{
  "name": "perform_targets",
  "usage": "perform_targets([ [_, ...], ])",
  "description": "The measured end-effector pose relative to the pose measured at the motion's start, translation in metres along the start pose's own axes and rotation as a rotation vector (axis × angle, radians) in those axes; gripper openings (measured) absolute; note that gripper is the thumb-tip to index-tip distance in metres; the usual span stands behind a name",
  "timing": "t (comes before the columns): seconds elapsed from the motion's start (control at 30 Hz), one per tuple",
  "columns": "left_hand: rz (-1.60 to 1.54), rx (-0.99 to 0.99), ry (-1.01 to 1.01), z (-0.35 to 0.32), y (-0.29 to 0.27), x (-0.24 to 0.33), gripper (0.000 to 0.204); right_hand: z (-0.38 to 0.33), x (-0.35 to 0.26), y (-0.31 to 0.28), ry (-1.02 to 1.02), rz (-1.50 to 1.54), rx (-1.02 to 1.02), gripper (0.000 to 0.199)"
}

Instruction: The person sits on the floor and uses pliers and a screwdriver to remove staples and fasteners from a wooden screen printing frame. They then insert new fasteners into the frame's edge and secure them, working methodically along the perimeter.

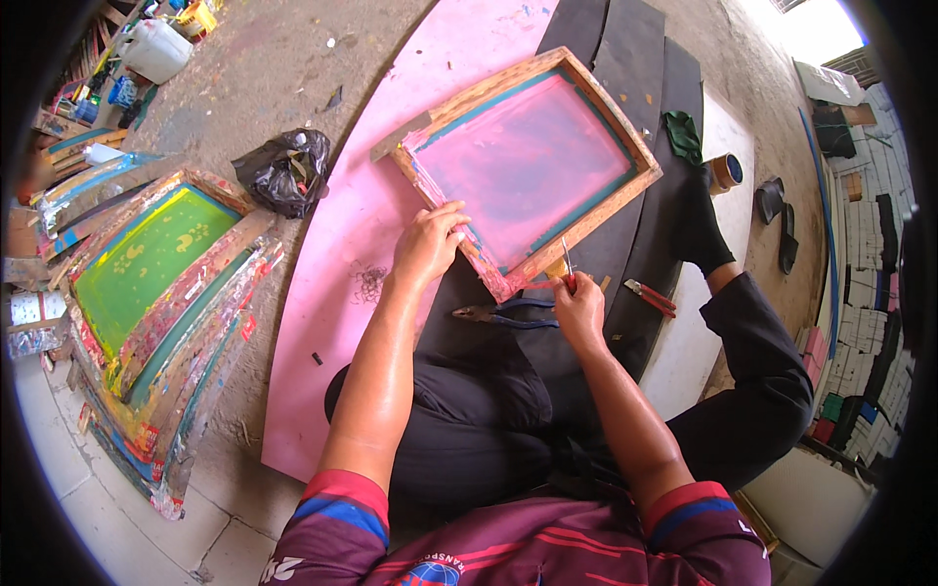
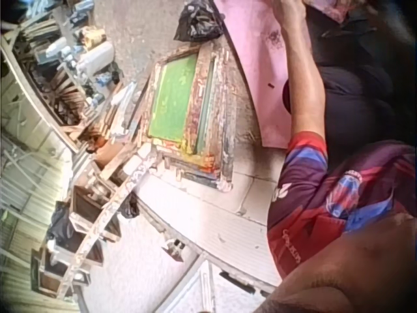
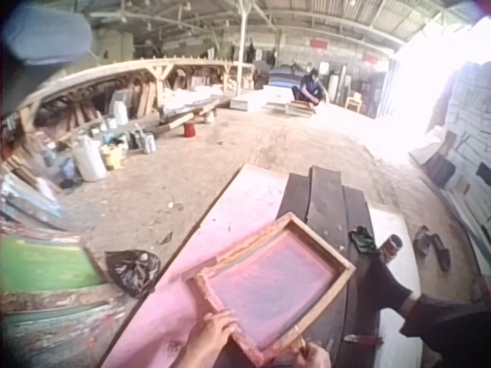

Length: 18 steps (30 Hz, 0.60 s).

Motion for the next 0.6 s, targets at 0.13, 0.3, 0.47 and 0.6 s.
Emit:
perform_targets([
  [0.13,-0.079,0.054,-0.011,-0.008,-0.013,0.009,0.027,0.001,-0.025,0.019,-0.102,0.398,-0.125,0.027],
  [0.3,-0.478,-0.038,-0.128,-0.026,-0.029,0.015,0.031,-0.008,-0.116,0.043,-0.046,0.762,-0.332,0.019],
  [0.47,-0.732,-0.046,-0.246,-0.034,-0.049,-0.006,0.025,0.004,-0.204,0.055,-0.233,0.758,-0.282,0.019],
  [0.6,-1.004,0.277,-0.37,-0.036,-0.071,-0.034,0.027,-0.015,-0.262,0.05,-0.748,0.38,-0.001,0.018],
])
Point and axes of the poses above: each hand's wrist, its own z-axis towards the middle knuckle, its own y-axis out of the palm, x = y × z, the point moved 10 cm from there along z, towards the middle knuckle, and after that the axes turned 1 degree about x, right-handed, at the moved point
